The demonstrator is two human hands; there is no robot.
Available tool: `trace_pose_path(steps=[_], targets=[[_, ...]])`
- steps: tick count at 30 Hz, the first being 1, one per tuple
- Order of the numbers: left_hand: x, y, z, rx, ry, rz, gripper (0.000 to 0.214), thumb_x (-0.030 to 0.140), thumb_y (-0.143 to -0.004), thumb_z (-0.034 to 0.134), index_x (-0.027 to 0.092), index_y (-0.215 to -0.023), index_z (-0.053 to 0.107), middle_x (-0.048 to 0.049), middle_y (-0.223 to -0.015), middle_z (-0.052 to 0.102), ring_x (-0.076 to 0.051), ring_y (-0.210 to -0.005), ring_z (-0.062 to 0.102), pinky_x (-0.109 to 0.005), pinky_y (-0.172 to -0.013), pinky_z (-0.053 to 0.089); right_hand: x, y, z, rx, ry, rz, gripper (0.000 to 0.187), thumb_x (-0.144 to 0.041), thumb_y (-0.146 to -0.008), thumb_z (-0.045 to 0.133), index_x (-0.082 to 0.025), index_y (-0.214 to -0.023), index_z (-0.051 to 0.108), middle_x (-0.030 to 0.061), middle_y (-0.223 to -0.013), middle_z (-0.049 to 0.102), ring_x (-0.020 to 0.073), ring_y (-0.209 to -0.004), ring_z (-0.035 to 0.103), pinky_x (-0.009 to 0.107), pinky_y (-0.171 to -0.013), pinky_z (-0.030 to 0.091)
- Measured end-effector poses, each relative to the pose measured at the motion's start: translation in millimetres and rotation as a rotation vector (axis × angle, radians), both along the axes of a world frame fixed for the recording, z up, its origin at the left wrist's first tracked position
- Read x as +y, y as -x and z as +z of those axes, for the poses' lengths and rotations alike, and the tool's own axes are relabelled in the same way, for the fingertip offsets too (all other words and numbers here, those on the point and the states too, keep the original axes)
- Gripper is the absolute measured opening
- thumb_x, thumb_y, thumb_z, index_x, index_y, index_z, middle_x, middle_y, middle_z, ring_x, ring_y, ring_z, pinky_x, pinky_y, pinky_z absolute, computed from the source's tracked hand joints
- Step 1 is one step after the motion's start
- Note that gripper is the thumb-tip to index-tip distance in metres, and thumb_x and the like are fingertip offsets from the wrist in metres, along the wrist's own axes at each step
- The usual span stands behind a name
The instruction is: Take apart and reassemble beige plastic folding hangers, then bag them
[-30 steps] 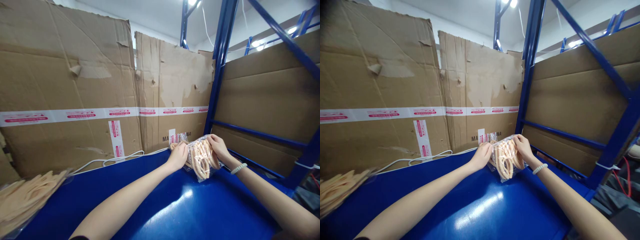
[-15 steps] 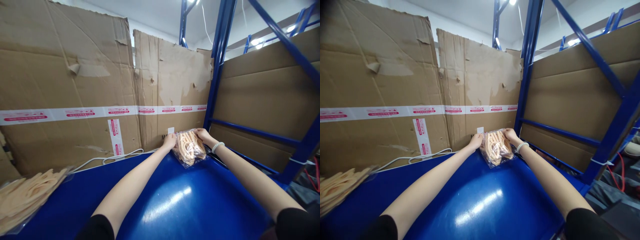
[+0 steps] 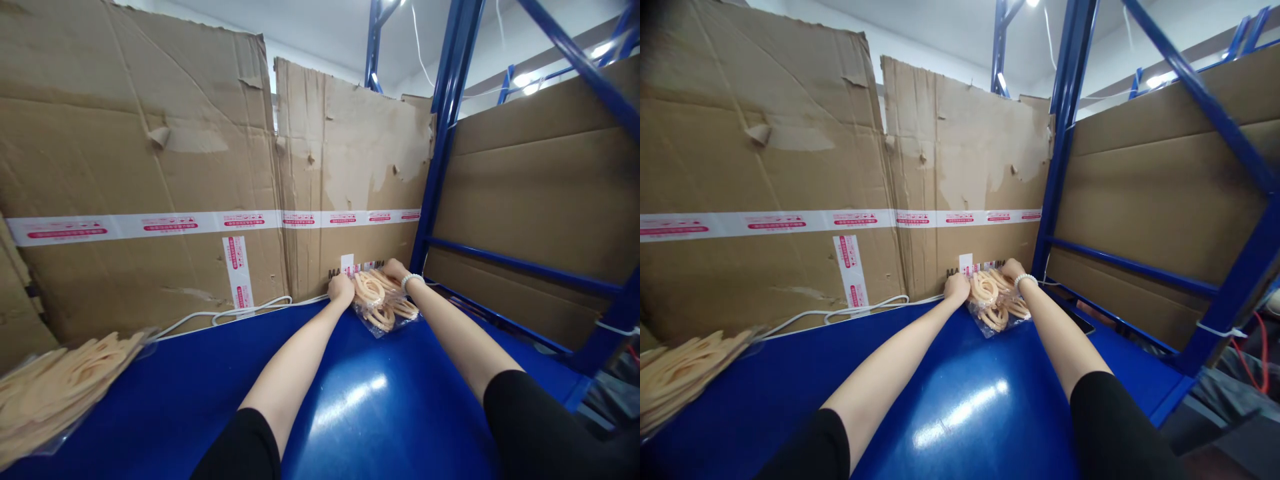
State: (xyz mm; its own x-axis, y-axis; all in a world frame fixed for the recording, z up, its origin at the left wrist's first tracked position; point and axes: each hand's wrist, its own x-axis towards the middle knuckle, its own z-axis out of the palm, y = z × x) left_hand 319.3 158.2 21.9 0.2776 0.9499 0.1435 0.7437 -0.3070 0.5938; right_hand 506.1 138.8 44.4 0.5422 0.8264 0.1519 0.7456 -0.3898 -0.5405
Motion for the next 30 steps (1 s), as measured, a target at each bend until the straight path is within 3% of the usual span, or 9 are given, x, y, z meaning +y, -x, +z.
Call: trace_pose_path(steps=[5, 10, 13, 16, 19, 22, 24, 27, 30], targets=[[-7, 12, -2.2, 0.144, -0.078, -0.034, 0.032, 0.031, -0.094, 0.059, 0.016, -0.122, 0.057, -0.0101, -0.122, 0.06, -0.023, -0.102, 0.063, -0.044, -0.085, 0.055, -3, -1, -1.0, -0.094, 0.025, -0.095, 0.034, -0.032, -0.091, 0.063, -0.017, -0.121, 0.058, 0.0098, -0.122, 0.06, 0.0235, -0.105, 0.062, 0.04, -0.085, 0.053], [-15, 48, 7.2, 0.28, -0.172, -0.095, 0.032, 0.032, -0.094, 0.059, 0.015, -0.122, 0.057, -0.0103, -0.122, 0.06, -0.024, -0.102, 0.063, -0.044, -0.086, 0.054, -22, 6, 8.4, -0.241, -0.139, -0.153, 0.035, -0.033, -0.092, 0.062, -0.014, -0.121, 0.058, 0.0117, -0.122, 0.059, 0.0229, -0.103, 0.062, 0.041, -0.086, 0.053], [-28, 95, 8.8, 0.361, -0.232, -0.174, 0.031, 0.032, -0.094, 0.059, 0.016, -0.121, 0.058, -0.0098, -0.121, 0.061, -0.023, -0.101, 0.063, -0.043, -0.085, 0.055, -39, 19, 12.5, -0.347, -0.293, -0.133, 0.032, -0.032, -0.094, 0.058, -0.016, -0.122, 0.057, 0.01, -0.125, 0.058, 0.024, -0.107, 0.059, 0.046, -0.09, 0.051], [-54, 157, 7.0, 0.433, -0.291, -0.247, 0.028, 0.033, -0.095, 0.058, 0.015, -0.116, 0.06, -0.0087, -0.114, 0.064, -0.021, -0.097, 0.064, -0.042, -0.084, 0.055, -59, 40, 10.8, -0.432, -0.407, -0.009, 0.028, -0.019, -0.091, 0.049, -0.012, -0.116, 0.058, 0.0145, -0.119, 0.059, 0.0283, -0.114, 0.053, 0.045, -0.097, 0.045], [-85, 223, 5.1, 0.485, -0.338, -0.278, 0.02, 0.03, -0.093, 0.054, 0.016, -0.097, 0.068, -0.0073, -0.08, 0.071, -0.025, -0.079, 0.07, -0.039, -0.074, 0.054, -81, 62, 3.3, -0.486, -0.428, 0.201, 0.034, -0.02, -0.081, 0.047, -0.015, -0.112, 0.06, 0.0157, -0.107, 0.061, 0.0318, -0.108, 0.054, 0.045, -0.095, 0.044], [-109, 286, 3.1, 0.494, -0.384, -0.286, 0.02, 0.025, -0.091, 0.049, 0.019, -0.097, 0.067, -0.0055, -0.078, 0.073, -0.026, -0.074, 0.071, -0.036, -0.067, 0.053, -104, 69, -6.7, -0.52, -0.359, 0.458, 0.053, -0.027, -0.069, 0.055, -0.022, -0.121, 0.059, 0.0126, -0.114, 0.061, 0.034, -0.114, 0.054, 0.047, -0.096, 0.045], [-116, 324, 0.8, 0.474, -0.441, -0.271, 0.023, 0.025, -0.091, 0.044, 0.02, -0.097, 0.065, -0.0054, -0.083, 0.074, -0.024, -0.075, 0.072, -0.035, -0.066, 0.053, -116, 63, -13.7, -0.603, -0.231, 0.623, 0.078, -0.031, -0.067, 0.058, -0.028, -0.143, 0.041, 0.012, -0.142, 0.047, 0.0387, -0.135, 0.037, 0.056, -0.103, 0.038], [-120, 366, -5.5, 0.333, -0.713, -0.24, 0.023, 0.028, -0.093, 0.041, 0.02, -0.095, 0.063, -0.0041, -0.082, 0.074, -0.021, -0.07, 0.072, -0.031, -0.062, 0.053, -127, 45, -25.4, -0.782, 0.021, 0.59, 0.105, -0.028, -0.06, 0.067, -0.037, -0.152, 0.018, 0.0091, -0.161, 0.017, 0.0471, -0.144, 0.01, 0.072, -0.102, 0.025], [-123, 388, -14.5, 0.29, -0.815, -0.206, 0.02, 0.027, -0.094, 0.042, 0.021, -0.095, 0.061, -0.0028, -0.081, 0.074, -0.019, -0.069, 0.072, -0.028, -0.062, 0.054, -129, 30, -39.0, -0.849, 0.085, 0.555, 0.111, -0.02, -0.058, 0.07, -0.035, -0.153, 0.015, 0.0105, -0.162, 0.012, 0.046, -0.144, 0.007, 0.068, -0.106, 0.024]])
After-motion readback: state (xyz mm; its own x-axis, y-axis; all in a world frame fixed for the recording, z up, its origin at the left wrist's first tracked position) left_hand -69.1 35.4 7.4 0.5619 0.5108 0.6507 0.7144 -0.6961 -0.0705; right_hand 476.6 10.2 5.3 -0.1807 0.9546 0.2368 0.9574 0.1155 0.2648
